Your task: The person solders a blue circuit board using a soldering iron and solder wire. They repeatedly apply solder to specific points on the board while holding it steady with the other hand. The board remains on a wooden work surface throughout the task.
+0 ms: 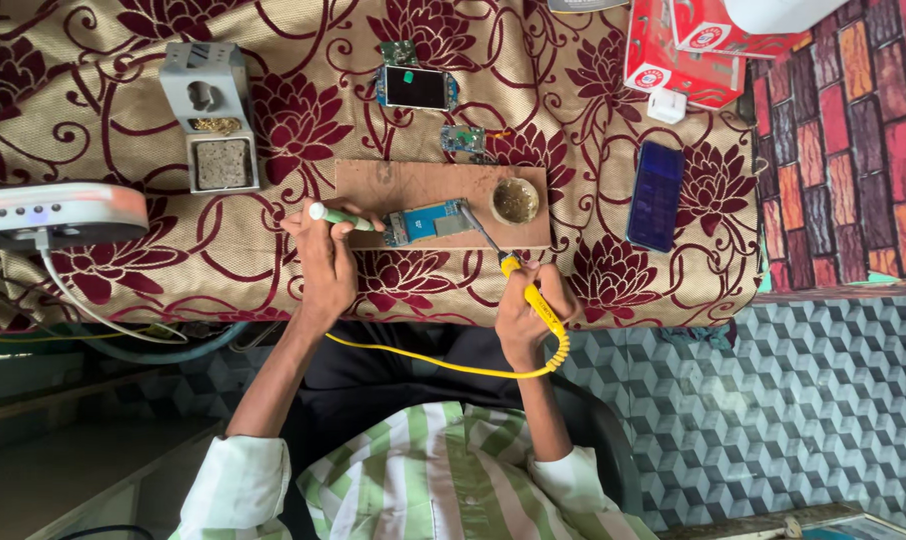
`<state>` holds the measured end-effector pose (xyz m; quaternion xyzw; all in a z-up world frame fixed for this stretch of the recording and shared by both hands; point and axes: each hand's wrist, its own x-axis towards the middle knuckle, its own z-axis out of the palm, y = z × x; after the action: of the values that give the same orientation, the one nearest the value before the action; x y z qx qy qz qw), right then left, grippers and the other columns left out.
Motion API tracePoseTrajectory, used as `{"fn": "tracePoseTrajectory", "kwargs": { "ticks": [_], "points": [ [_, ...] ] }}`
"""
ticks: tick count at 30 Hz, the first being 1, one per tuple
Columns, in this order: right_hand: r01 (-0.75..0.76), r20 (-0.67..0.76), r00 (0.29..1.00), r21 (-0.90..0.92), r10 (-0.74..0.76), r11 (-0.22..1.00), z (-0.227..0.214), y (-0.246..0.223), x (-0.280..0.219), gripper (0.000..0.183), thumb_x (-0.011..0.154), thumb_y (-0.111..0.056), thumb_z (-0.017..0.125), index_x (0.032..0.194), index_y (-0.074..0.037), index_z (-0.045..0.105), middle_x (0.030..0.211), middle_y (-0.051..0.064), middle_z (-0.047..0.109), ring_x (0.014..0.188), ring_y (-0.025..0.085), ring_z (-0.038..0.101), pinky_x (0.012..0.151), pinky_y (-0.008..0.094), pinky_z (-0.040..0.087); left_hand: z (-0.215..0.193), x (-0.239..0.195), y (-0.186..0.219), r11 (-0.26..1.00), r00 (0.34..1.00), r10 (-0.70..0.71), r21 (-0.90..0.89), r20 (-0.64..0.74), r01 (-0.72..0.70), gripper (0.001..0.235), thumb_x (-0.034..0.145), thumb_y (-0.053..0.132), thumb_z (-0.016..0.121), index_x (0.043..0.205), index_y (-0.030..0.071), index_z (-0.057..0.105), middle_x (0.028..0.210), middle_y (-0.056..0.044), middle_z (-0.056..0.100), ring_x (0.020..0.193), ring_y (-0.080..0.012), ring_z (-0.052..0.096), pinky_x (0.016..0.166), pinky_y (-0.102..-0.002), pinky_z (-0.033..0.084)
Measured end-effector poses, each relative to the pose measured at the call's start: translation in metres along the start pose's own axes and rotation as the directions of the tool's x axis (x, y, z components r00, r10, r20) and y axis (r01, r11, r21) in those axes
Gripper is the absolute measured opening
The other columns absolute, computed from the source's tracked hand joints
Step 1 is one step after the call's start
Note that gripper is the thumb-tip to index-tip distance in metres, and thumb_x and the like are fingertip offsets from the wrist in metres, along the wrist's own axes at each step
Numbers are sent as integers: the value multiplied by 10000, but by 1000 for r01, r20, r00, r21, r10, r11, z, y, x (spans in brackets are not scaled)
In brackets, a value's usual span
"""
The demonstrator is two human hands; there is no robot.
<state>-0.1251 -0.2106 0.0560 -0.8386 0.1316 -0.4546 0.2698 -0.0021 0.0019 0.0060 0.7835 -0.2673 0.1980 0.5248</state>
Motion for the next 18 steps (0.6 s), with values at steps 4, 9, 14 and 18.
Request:
{"fn": "tracePoseTrajectory", "kwargs": {
  "ticks": [4, 9, 14, 18],
  "points": [
    [13, 53, 998, 78, -17, 997, -7, -3, 14, 339, 958, -53, 603, 698, -24, 387, 573, 121, 353, 486, 256, 325, 503, 403, 277, 2, -2, 0, 990, 997, -74, -118, -8, 72, 172, 1152, 122, 362, 1140, 33, 508, 1009, -44, 736, 962, -191, 598, 994, -406, 317],
    [-25, 64, 998, 75, 20, 997, -10, -2, 12, 347, 938, -79, 620, 672, -39, 402, 551, 103, 365, 454, 225, 355, 486, 385, 289, 3, -4, -1, 999, 998, -29, 27, -59, 31, 173, 1114, 88, 379, 1062, 16, 528, 952, -91, 779, 900, -235, 604, 945, -438, 292],
    [-30, 48, 998, 39, 28, 999, -8, -4, 7, 351, 929, -84, 624, 661, -43, 400, 545, 102, 377, 455, 225, 340, 481, 384, 279, 6, -3, 0, 952, 988, -151, -276, -44, 133, 137, 1149, 114, 378, 1118, 40, 490, 997, -41, 733, 953, -146, 666, 943, -359, 407],
    [-28, 36, 999, 58, 26, 998, -8, -1, 6, 358, 931, -79, 616, 663, -39, 383, 548, 111, 370, 461, 228, 325, 495, 389, 269, 3, -2, -1, 999, 998, 6, -44, -63, -8, 156, 1102, 58, 364, 1106, 13, 513, 979, -76, 747, 932, -193, 621, 934, -396, 310]
  ]
}}
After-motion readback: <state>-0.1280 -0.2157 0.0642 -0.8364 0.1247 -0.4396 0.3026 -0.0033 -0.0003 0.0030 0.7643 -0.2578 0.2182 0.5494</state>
